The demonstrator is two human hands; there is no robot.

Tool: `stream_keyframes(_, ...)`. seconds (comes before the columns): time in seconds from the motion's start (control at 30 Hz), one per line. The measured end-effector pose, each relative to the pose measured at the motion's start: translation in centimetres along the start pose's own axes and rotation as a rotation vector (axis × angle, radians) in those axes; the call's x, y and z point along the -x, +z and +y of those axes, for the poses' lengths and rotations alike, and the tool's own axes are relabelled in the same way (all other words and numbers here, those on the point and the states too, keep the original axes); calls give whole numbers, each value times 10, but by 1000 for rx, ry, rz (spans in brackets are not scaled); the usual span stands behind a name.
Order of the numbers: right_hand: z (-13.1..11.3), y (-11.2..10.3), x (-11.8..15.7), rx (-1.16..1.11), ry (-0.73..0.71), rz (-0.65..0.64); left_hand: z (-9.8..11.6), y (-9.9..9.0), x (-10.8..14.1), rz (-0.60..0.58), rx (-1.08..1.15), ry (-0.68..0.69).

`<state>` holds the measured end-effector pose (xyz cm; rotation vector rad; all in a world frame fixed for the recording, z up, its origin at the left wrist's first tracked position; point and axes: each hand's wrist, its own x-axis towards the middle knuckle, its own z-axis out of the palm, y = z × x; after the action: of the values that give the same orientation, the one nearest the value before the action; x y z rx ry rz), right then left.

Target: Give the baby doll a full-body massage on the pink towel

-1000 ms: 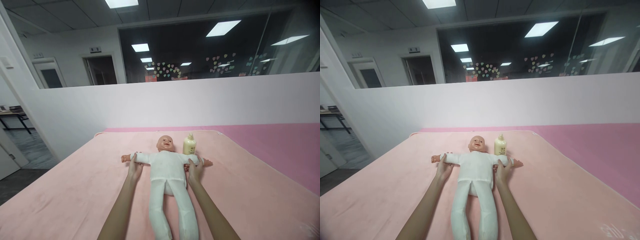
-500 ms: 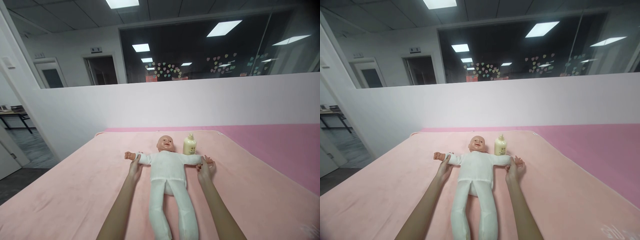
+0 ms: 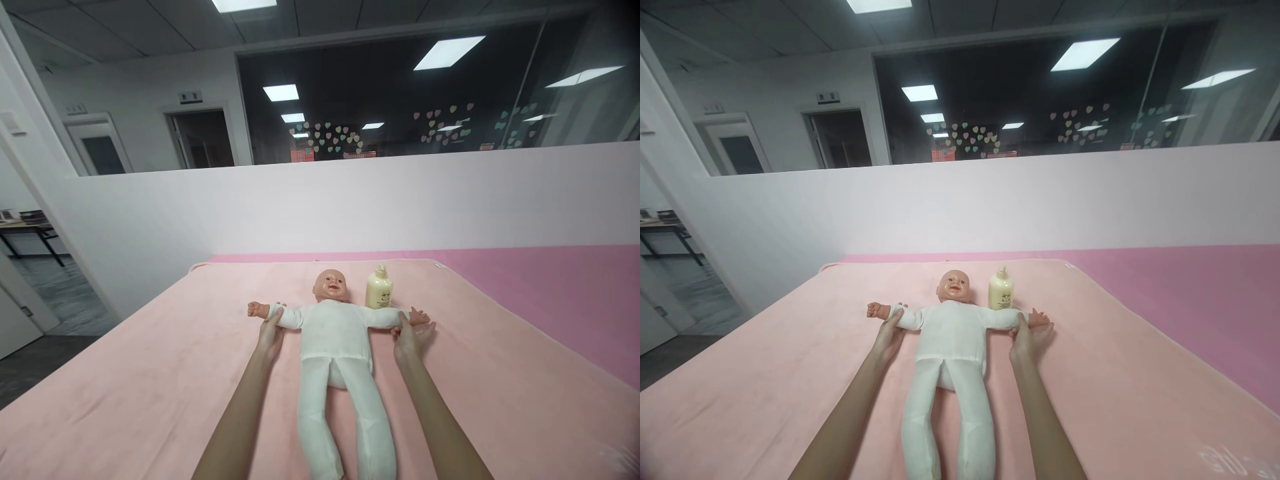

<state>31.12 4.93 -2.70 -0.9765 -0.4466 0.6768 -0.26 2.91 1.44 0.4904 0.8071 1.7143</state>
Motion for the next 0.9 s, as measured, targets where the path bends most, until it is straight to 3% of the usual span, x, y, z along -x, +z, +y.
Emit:
stream_keyframes(0.13, 0, 0, -1, -32, 27, 12, 0, -3, -2, 19, 11, 0)
stream_keyframes(0.4, 0, -7, -13, -291, 301, -193, 3, -1, -2, 35, 123, -12)
stream_keyframes(0.9, -5, -6, -12, -377, 312, -344, 1, 2, -2, 58, 113, -35)
